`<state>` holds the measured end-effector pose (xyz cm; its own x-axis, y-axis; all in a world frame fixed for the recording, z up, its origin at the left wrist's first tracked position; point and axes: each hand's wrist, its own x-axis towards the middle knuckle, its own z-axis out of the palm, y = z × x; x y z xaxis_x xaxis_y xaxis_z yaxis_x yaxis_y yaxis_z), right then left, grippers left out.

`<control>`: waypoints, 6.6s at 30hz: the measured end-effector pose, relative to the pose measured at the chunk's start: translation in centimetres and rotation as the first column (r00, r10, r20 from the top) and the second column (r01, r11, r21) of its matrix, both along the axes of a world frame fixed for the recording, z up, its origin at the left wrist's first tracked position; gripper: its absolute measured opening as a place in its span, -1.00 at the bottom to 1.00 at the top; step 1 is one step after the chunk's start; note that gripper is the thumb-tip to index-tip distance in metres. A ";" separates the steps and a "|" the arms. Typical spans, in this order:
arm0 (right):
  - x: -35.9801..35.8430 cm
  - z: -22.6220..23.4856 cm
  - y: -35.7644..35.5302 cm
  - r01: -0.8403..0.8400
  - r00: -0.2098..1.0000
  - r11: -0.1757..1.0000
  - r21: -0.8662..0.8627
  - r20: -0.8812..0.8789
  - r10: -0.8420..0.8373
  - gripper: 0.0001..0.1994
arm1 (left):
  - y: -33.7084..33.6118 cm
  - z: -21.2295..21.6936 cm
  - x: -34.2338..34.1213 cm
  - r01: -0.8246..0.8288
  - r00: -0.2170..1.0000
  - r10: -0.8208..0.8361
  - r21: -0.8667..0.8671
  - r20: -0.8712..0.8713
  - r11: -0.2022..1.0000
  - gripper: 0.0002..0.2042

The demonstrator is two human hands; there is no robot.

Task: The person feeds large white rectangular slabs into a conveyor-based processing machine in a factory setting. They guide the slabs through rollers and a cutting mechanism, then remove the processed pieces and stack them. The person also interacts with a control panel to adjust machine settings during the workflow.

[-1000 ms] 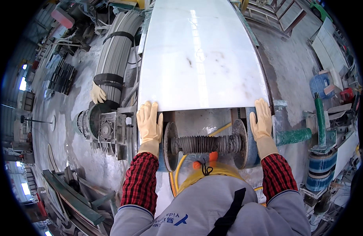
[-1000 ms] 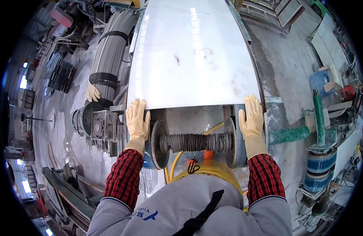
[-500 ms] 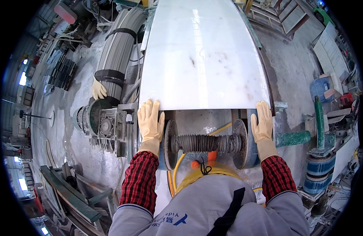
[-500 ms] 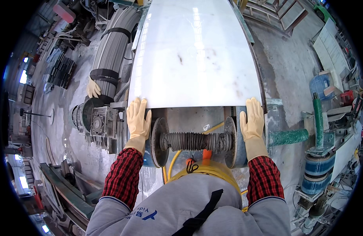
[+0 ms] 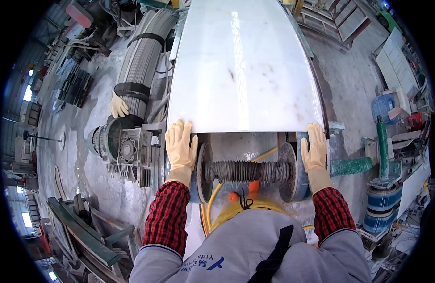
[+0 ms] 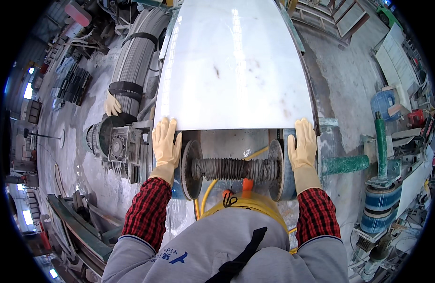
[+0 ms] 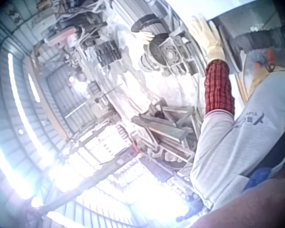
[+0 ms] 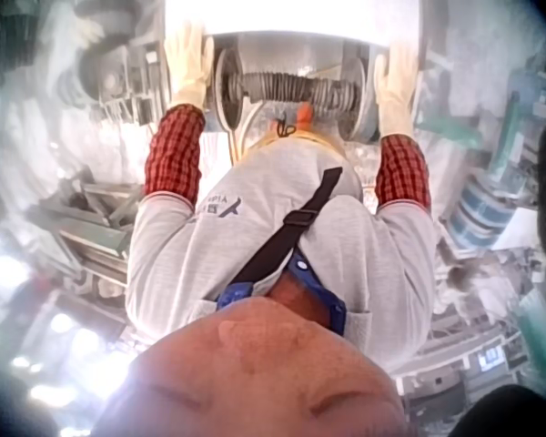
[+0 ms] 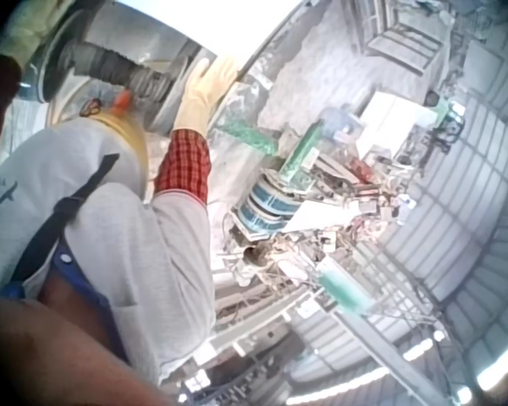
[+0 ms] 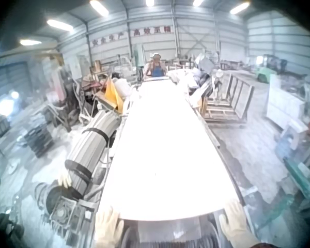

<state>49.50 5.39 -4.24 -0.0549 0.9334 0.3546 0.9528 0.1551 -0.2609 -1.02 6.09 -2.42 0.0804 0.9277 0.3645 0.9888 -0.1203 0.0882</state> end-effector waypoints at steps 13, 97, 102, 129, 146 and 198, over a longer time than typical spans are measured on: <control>-0.2 0.5 -0.5 0.006 1.000 0.999 -0.038 -0.007 -0.007 -0.45 | -0.5 0.5 0.2 0.004 1.000 -0.004 0.001 0.006 1.000 -0.44; -0.5 1.0 -4.1 -0.012 0.999 0.999 0.033 -0.033 0.014 -0.46 | -4.1 0.4 0.0 0.002 1.000 -0.001 -0.038 0.024 0.999 -0.45; -0.5 1.3 -4.3 0.000 0.999 1.000 -0.021 -0.043 -0.001 -0.48 | -4.4 0.2 0.1 -0.007 1.000 0.008 -0.036 0.023 0.999 -0.46; -0.4 0.7 -5.4 -0.009 0.999 1.000 0.026 -0.038 0.010 -0.49 | -5.5 0.6 0.2 0.008 0.998 -0.007 -0.027 0.059 1.000 -0.51; -0.7 1.1 -6.2 -0.009 0.999 0.999 0.047 -0.039 0.011 -0.51 | -6.2 0.6 0.3 0.009 0.998 -0.008 -0.013 0.055 1.000 -0.51; -0.6 1.1 -8.2 -0.057 0.998 0.994 0.095 -0.023 0.059 -0.53 | -8.5 1.1 0.9 -0.018 0.997 0.022 -0.063 0.072 0.998 -0.53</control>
